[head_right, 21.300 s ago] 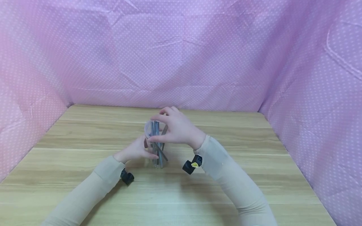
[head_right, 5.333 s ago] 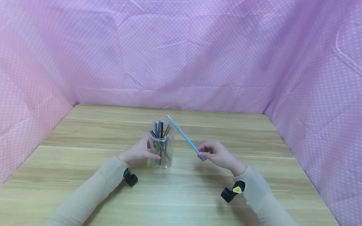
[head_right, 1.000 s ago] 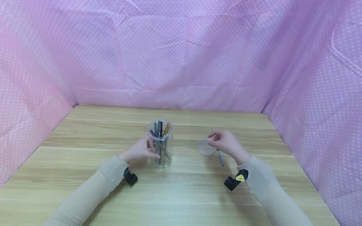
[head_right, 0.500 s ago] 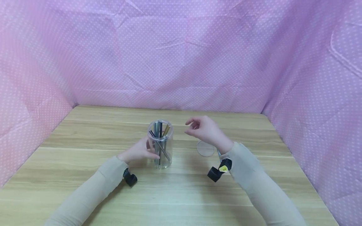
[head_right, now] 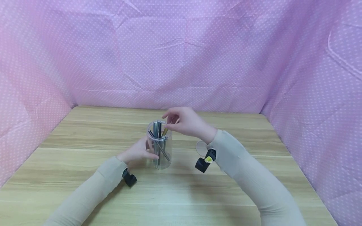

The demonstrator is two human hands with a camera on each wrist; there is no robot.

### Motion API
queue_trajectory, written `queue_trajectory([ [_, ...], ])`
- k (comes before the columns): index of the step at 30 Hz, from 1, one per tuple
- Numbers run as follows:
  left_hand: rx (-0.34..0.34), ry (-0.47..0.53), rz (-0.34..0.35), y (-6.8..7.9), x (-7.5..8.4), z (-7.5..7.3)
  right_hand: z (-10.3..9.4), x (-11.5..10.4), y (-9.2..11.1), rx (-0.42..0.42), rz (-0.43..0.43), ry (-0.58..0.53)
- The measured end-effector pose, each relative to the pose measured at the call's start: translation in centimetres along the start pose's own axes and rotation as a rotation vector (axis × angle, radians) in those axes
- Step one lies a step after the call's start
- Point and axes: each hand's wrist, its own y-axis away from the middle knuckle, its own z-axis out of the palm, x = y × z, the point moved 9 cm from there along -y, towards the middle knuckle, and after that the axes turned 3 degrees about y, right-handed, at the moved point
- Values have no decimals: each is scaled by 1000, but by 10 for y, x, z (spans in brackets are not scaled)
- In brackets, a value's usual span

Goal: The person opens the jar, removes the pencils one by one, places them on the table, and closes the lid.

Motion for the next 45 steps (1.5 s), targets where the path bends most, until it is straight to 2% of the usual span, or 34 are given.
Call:
queue_trajectory([
  [5, -2, 16, 4, 0, -1, 1, 8, -22, -8, -60, -149, 40],
  [10, 2, 9, -3, 1, -3, 1, 18, -31, -13, -106, -216, 60],
  [19, 1, -6, 15, -1, 0, 1, 29, -34, -20, -165, -238, 152],
  [26, -14, 4, 6, 0, -1, 2, 37, -37, -23, -201, -291, 194],
  [32, -5, -13, 3, -1, -1, 2, 39, -34, -24, -202, -285, 187],
  [41, -35, 21, 20, -2, 2, 5, 41, -30, -22, -199, -252, 170],
  [45, -37, 34, 6, 0, 2, 4, 43, -32, -23, -204, -262, 179],
])
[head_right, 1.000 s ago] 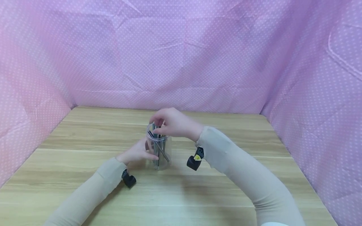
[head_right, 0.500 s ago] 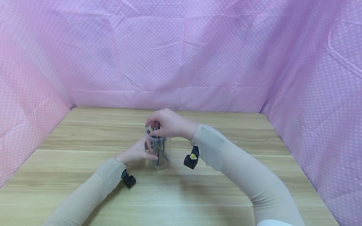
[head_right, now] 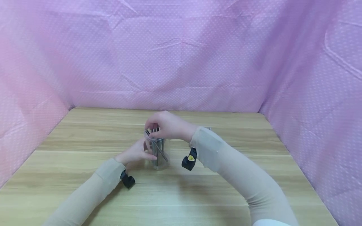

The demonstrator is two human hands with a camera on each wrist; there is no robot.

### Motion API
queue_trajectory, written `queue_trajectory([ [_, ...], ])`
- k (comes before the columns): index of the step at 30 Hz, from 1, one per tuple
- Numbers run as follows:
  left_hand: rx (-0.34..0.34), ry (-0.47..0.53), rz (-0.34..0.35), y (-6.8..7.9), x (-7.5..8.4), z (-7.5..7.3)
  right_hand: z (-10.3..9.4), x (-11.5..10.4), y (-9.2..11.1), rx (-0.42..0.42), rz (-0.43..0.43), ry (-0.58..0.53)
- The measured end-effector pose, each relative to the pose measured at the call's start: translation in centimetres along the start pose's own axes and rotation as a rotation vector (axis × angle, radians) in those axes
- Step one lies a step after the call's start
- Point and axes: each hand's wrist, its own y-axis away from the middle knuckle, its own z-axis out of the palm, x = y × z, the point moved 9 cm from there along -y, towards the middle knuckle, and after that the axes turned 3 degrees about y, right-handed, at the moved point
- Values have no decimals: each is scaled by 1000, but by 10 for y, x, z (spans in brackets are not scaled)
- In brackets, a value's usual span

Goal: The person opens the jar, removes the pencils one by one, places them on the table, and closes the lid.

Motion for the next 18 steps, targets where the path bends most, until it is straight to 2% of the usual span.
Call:
queue_trajectory([
  [18, 2, -12, 15, -1, -3, -5, 1, 3, -1, 38, 19, -35],
])
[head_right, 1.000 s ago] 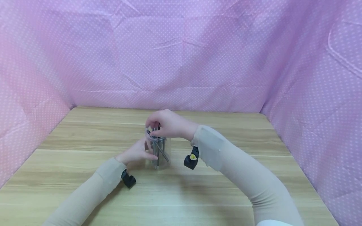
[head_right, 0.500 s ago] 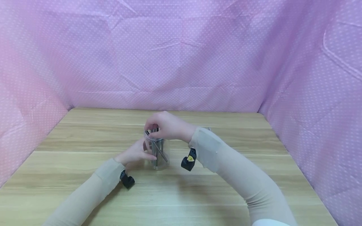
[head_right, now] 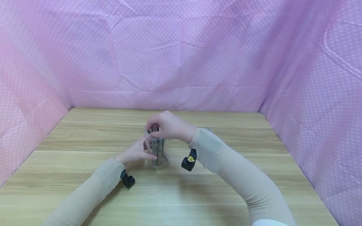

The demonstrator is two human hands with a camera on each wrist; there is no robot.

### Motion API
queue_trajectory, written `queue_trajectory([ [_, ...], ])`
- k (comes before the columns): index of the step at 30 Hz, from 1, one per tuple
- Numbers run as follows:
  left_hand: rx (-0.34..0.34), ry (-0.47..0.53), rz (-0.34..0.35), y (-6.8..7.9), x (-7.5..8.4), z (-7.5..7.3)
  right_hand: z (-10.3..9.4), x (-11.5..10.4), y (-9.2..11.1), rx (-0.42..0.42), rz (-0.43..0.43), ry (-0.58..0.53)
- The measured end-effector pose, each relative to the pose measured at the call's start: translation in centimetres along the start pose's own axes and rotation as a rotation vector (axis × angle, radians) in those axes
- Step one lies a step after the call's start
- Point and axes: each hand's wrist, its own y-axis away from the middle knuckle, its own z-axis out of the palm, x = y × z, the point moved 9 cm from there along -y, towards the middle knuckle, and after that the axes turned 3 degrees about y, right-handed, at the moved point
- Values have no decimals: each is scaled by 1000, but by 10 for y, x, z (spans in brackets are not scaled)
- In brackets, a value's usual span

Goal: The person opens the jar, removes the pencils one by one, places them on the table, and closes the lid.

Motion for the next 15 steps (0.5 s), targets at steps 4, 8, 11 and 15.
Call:
queue_trajectory([
  [4, 1, -5, 5, 0, 2, 1, 2, -2, -1, 1, -1, 3],
  [8, 0, -21, 12, 1, 3, 1, 4, -4, -2, 3, -3, -13],
  [11, 3, -30, 18, 1, 3, 1, 4, -5, -2, 13, -6, -22],
  [15, 2, -24, 13, 2, 3, 1, 3, -4, -1, 38, -16, -39],
])
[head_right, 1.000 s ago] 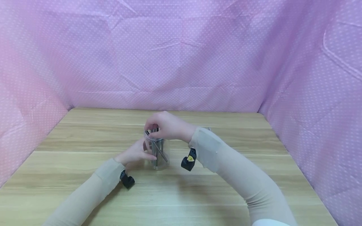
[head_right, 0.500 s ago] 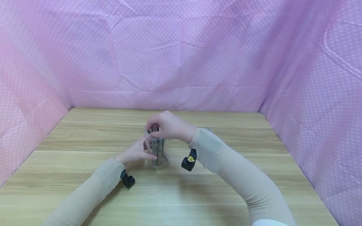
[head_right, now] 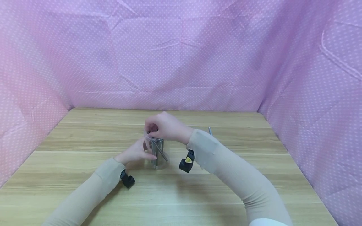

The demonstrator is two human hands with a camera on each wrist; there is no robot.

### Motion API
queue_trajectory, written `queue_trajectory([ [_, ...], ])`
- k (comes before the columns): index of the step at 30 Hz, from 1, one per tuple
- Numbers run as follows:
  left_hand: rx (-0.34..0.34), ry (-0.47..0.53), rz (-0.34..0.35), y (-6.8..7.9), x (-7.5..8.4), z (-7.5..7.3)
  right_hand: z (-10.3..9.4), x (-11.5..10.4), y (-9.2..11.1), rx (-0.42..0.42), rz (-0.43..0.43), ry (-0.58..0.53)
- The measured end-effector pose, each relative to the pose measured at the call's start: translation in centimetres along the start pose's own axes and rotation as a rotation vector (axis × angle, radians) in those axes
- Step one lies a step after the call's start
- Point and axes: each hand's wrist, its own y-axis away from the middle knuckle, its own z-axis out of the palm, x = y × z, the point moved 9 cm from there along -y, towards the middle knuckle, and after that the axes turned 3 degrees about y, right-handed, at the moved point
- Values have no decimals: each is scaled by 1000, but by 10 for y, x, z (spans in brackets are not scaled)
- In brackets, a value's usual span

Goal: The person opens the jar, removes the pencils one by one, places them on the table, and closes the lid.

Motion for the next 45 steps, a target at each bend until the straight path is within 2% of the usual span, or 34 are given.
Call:
queue_trajectory([
  [6, -10, 18, 3, -1, 0, 2, -6, 6, 4, 60, 41, -45],
  [11, -10, 16, 17, -1, 0, 3, -19, 9, 10, 130, 76, -76],
  [21, -3, 14, 2, -2, -1, 2, -46, 10, 25, 258, 69, -134],
  [28, 3, 10, -1, -3, -2, 2, -67, 9, 42, 373, 64, -164],
  [32, 5, 5, 3, -2, -2, 2, -76, 17, 53, 428, 102, -219],
  [38, 16, -10, -15, -1, -3, 0, -83, 33, 70, 484, 174, -339],
  [45, 7, -22, 13, -2, -2, 0, -89, 42, 87, 567, 164, -394],
])
